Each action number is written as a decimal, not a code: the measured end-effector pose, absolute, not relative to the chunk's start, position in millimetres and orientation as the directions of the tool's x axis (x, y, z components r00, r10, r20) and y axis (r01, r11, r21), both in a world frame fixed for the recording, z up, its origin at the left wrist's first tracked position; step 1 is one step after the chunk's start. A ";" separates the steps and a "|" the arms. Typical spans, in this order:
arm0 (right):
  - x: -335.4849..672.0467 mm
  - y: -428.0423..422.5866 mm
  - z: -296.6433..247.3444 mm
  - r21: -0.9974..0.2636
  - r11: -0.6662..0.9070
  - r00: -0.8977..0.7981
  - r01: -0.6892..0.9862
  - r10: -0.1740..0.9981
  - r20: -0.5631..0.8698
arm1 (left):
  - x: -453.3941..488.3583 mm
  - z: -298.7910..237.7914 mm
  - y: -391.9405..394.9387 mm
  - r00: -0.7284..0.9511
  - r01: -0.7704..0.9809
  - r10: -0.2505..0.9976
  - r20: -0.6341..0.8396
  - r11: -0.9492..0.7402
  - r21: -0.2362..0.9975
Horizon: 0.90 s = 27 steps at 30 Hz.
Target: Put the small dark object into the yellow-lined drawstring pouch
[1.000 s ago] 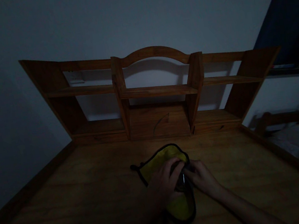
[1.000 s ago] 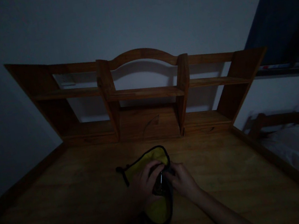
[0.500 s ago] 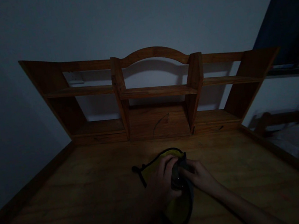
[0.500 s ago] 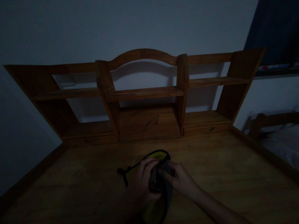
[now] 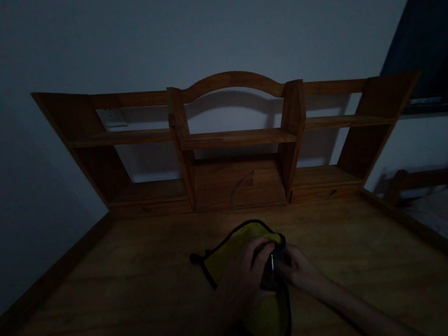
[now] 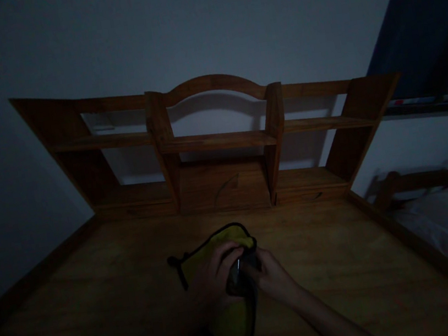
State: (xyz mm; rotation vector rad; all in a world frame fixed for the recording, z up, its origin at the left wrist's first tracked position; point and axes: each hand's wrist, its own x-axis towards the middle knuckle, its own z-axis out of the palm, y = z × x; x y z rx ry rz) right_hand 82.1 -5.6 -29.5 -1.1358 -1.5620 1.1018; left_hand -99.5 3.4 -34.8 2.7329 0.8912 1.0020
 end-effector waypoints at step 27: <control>90.7 -4.8 -24.6 -0.802 0.280 -0.111 0.529 0.959 0.262 | -97.0 -32.5 1.3 0.557 0.524 0.625 0.546 -0.775 0.353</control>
